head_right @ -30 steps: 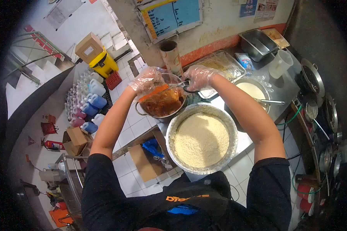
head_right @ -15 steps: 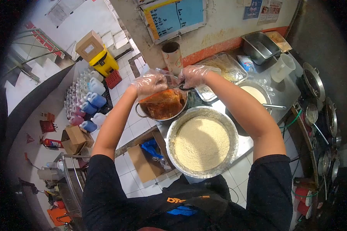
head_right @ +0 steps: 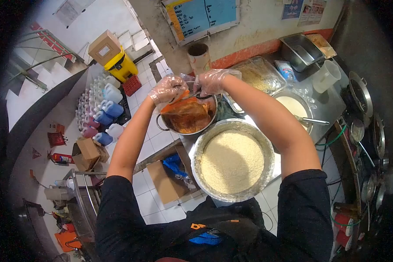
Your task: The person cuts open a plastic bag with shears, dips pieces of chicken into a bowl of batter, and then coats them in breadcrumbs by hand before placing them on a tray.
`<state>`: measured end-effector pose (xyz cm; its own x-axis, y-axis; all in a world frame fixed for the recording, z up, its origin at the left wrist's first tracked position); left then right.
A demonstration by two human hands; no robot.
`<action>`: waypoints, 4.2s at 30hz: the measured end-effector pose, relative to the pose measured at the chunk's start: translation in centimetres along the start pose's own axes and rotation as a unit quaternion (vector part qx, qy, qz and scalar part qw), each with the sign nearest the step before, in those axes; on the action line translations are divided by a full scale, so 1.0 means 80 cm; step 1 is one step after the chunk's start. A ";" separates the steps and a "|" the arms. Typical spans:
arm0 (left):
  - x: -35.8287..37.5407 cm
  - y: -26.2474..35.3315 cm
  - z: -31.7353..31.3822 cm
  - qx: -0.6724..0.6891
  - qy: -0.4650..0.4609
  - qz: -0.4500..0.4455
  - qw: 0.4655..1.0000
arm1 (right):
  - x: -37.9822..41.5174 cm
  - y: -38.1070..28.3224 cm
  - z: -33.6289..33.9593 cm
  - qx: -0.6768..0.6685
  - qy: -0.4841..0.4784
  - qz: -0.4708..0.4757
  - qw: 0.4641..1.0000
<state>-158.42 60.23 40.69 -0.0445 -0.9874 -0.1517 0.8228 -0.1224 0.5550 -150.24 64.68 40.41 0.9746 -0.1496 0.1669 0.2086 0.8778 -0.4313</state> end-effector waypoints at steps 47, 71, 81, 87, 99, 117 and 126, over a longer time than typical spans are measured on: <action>0.109 -0.060 0.075 -0.281 0.291 0.237 0.883 | 0.646 0.094 -0.348 -0.333 0.322 -0.563 0.685; -0.025 -0.130 -0.064 -0.241 -0.063 0.336 0.908 | 0.602 0.116 -0.356 -0.325 0.512 -0.498 0.620; -0.047 -0.194 -0.114 -0.321 -0.133 0.192 0.918 | 0.680 0.180 -0.355 -0.368 0.596 -0.447 0.557; -0.018 -0.122 -0.052 -0.279 0.011 0.295 0.914 | 0.662 0.327 -0.246 -0.485 0.614 -0.396 0.480; 0.055 0.049 0.006 -0.132 0.313 0.443 0.830 | 0.546 0.462 -0.111 -0.598 0.497 -0.250 0.577; 0.141 0.067 0.041 -0.097 0.441 0.371 0.811 | 0.525 0.381 -0.054 -0.426 0.473 -0.188 0.748; 0.202 0.119 0.035 0.067 0.516 0.345 0.781 | 0.558 0.306 0.020 -0.390 0.417 -0.182 0.800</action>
<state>-152.91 42.84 45.81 0.9212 -0.2244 -0.3180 0.3784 0.3254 0.8666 -101.78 80.20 38.69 0.4856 -0.8682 -0.1023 0.1617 0.2042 -0.9655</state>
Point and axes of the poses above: each hand's wrist, its own x-axis away from the middle knuckle, its own z-axis out of the back of the hand, y = z × x, the point moved 10 cm from there along -x, towards the middle knuckle, and after that the axes turned 4 degrees about y, right-handed, at the moved point
